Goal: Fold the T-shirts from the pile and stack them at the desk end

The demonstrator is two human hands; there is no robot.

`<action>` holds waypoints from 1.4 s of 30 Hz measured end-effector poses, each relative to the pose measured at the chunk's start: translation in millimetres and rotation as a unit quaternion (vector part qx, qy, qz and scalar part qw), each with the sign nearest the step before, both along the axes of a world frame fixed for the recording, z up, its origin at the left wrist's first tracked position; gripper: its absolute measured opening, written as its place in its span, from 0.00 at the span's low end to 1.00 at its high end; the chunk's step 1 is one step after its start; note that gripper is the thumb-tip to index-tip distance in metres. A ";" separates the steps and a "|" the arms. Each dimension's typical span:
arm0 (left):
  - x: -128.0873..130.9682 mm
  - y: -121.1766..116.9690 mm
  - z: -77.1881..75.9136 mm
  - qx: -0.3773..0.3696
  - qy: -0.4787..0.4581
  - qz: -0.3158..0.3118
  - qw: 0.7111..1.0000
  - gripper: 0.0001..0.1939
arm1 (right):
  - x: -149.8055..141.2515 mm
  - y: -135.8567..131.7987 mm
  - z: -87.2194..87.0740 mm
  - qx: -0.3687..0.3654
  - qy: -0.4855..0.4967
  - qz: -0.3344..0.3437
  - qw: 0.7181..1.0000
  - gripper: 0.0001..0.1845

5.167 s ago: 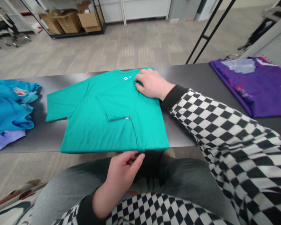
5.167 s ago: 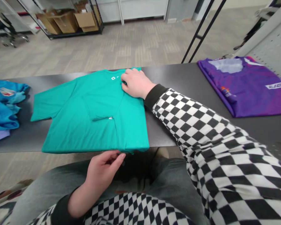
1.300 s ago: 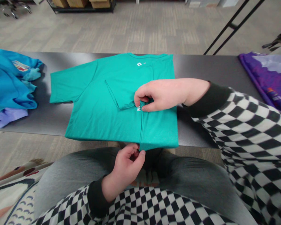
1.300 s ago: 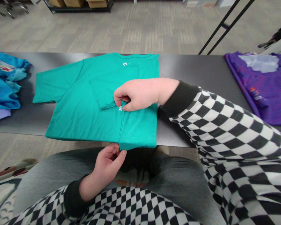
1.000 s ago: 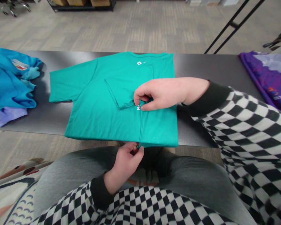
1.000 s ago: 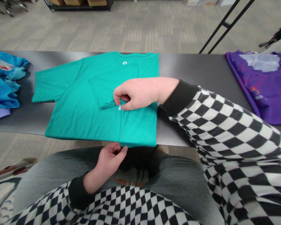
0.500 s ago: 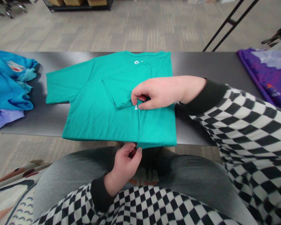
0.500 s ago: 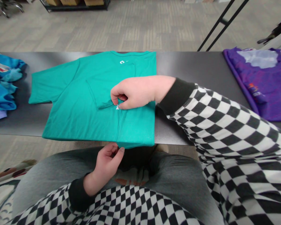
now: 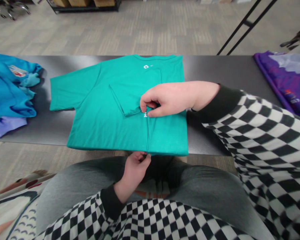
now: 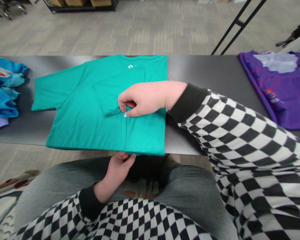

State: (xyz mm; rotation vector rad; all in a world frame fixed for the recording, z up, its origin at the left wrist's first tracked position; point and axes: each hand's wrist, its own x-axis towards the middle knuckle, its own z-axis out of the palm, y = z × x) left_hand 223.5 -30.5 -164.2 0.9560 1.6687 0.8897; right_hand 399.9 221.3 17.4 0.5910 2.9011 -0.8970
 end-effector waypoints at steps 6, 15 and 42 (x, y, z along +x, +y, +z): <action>-4.3 2.6 -16.4 -0.020 -0.045 0.010 0.999 0.23 | 0.4 0.9 -2.2 0.002 0.005 0.000 1.000 0.10; -9.7 -8.3 -25.9 -0.058 -0.047 0.033 0.997 0.18 | -0.1 -0.1 -0.6 0.008 -0.004 -0.002 1.000 0.09; -4.5 33.2 7.1 0.125 -0.011 -0.452 0.883 0.26 | 0.3 5.2 -13.6 0.033 0.044 0.014 0.998 0.09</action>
